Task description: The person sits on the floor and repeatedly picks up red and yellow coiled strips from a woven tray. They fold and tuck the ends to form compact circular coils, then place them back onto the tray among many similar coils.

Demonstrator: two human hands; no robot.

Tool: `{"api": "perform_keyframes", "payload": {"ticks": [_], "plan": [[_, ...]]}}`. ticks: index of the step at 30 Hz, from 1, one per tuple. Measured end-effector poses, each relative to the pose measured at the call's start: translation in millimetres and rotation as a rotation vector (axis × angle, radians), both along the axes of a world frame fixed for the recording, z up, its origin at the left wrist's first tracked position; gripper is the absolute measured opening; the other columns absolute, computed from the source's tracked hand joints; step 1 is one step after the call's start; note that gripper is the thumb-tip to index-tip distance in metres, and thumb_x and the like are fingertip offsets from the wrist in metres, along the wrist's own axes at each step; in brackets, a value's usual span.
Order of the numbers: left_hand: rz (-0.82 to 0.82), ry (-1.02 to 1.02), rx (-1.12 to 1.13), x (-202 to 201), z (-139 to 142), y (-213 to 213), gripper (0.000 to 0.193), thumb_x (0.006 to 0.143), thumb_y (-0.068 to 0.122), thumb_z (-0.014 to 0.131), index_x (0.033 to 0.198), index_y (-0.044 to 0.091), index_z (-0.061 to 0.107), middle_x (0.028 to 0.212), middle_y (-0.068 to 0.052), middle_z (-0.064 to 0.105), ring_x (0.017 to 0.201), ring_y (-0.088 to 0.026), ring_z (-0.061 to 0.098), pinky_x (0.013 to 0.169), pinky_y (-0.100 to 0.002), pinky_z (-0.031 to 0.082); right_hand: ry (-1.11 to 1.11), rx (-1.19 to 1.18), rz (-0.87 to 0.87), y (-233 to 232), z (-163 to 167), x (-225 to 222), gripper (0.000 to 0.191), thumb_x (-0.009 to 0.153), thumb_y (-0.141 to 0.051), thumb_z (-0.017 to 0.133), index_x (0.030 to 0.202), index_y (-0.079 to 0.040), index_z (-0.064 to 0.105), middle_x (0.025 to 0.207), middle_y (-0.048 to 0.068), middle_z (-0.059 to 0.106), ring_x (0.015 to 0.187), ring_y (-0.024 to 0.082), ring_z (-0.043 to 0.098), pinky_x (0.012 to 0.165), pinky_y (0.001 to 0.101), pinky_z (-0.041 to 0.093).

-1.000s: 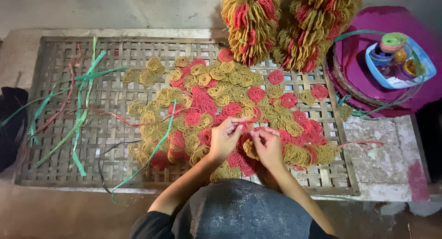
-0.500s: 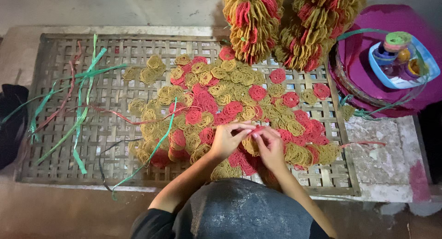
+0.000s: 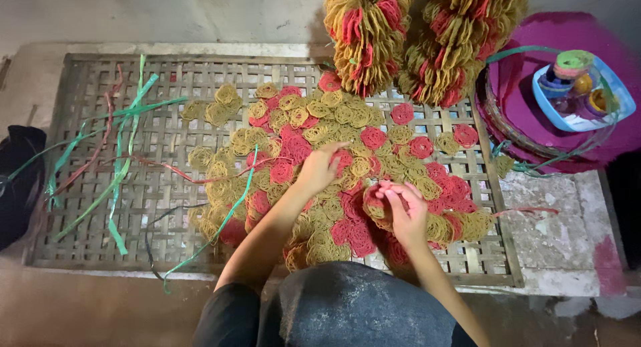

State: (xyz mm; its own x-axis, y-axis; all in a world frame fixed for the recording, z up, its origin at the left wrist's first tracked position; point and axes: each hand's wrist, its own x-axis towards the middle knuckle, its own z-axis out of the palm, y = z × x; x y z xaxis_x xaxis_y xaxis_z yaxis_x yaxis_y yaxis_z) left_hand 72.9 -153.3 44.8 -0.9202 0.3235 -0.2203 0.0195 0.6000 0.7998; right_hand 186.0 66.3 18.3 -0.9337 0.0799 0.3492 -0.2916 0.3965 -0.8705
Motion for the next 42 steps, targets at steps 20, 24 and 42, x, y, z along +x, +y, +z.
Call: {"api": "perform_keyframes", "payload": {"ticks": [20, 24, 42], "plan": [[0.233, -0.203, 0.827, 38, -76, 4, 0.035, 0.103, 0.022, 0.061, 0.126, -0.003, 0.069, 0.095, -0.001, 0.073, 0.084, -0.007, 0.068, 0.078, -0.025, 0.058, -0.102, 0.206, -0.069, -27, 5, -14, 0.012, 0.089, -0.017, 0.071, 0.086, -0.006, 0.075, 0.071, 0.008, 0.069, 0.067, 0.024, 0.064, 0.072, 0.0359, 0.048], [0.222, -0.086, 0.746, 52, -74, 2, 0.032, 0.104, 0.015, 0.062, 0.126, -0.006, 0.070, 0.094, -0.002, 0.071, 0.083, -0.005, 0.060, 0.076, -0.023, 0.052, -0.140, 0.219, -0.052, -31, 4, -18, 0.017, 0.090, -0.017, 0.073, 0.080, -0.004, 0.070, 0.066, 0.008, 0.066, 0.063, 0.024, 0.062, 0.071, 0.0367, 0.047], [0.212, -0.039, 0.791, 62, -57, 16, 0.025, 0.102, 0.005, 0.061, 0.123, -0.008, 0.068, 0.103, -0.004, 0.074, 0.092, -0.008, 0.067, 0.084, -0.024, 0.055, -0.092, 0.231, -0.062, -31, 11, -13, 0.013, 0.089, -0.017, 0.072, 0.084, -0.005, 0.074, 0.062, 0.006, 0.062, 0.059, 0.020, 0.056, 0.067, 0.0358, 0.044]]}}
